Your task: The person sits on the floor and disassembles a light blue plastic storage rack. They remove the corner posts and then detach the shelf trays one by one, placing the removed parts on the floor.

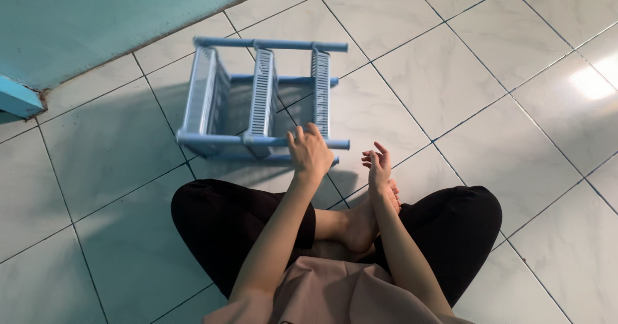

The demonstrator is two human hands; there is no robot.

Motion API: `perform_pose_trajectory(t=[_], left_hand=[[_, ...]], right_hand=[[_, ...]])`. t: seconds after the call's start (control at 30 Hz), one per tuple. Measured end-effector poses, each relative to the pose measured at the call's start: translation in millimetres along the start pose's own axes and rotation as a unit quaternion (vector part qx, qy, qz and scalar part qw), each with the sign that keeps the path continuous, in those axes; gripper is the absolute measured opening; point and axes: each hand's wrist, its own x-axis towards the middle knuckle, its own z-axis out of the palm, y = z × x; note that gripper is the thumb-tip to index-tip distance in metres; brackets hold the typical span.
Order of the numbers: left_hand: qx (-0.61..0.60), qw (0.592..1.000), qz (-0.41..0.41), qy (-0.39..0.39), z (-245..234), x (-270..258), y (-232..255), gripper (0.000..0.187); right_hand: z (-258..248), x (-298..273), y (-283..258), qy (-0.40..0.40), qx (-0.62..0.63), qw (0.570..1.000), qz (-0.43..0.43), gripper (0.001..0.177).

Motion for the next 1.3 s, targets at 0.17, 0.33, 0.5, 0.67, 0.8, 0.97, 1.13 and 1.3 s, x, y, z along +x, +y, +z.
perform_pose_trajectory(t=[0.17,0.33,0.5,0.67,0.8,0.97,1.13,1.3], left_hand=[[-0.059,0.997,0.015,-0.037,4,14,6,0.065],[-0.087,0.990,0.099,-0.057,2,22,-9,0.092],[-0.059,0.977,0.190,-0.078,3,34,-36,0.092],[-0.018,0.974,0.213,-0.080,2,36,-48,0.082],[-0.031,0.975,0.199,-0.091,2,39,-50,0.087],[-0.066,0.975,0.200,-0.067,-2,39,-51,0.090],[-0.087,0.976,0.179,-0.087,-3,38,-50,0.083],[-0.094,0.976,0.165,-0.104,-7,39,-47,0.086]], right_hand=[[17,-16,-18,0.001,-0.115,0.986,-0.119,0.037],[39,-24,-50,-0.058,-0.180,0.965,-0.180,0.037],[63,15,-95,-0.132,-0.094,0.985,-0.056,0.037],[104,49,-165,-0.299,-0.234,0.911,0.164,0.047],[147,49,-216,-0.381,-0.509,0.754,0.167,0.060],[171,22,-237,-0.336,-0.642,0.680,0.114,0.077],[149,26,-207,-0.334,-0.631,0.700,0.019,0.079],[121,32,-164,-0.271,-0.594,0.670,-0.354,0.053]])
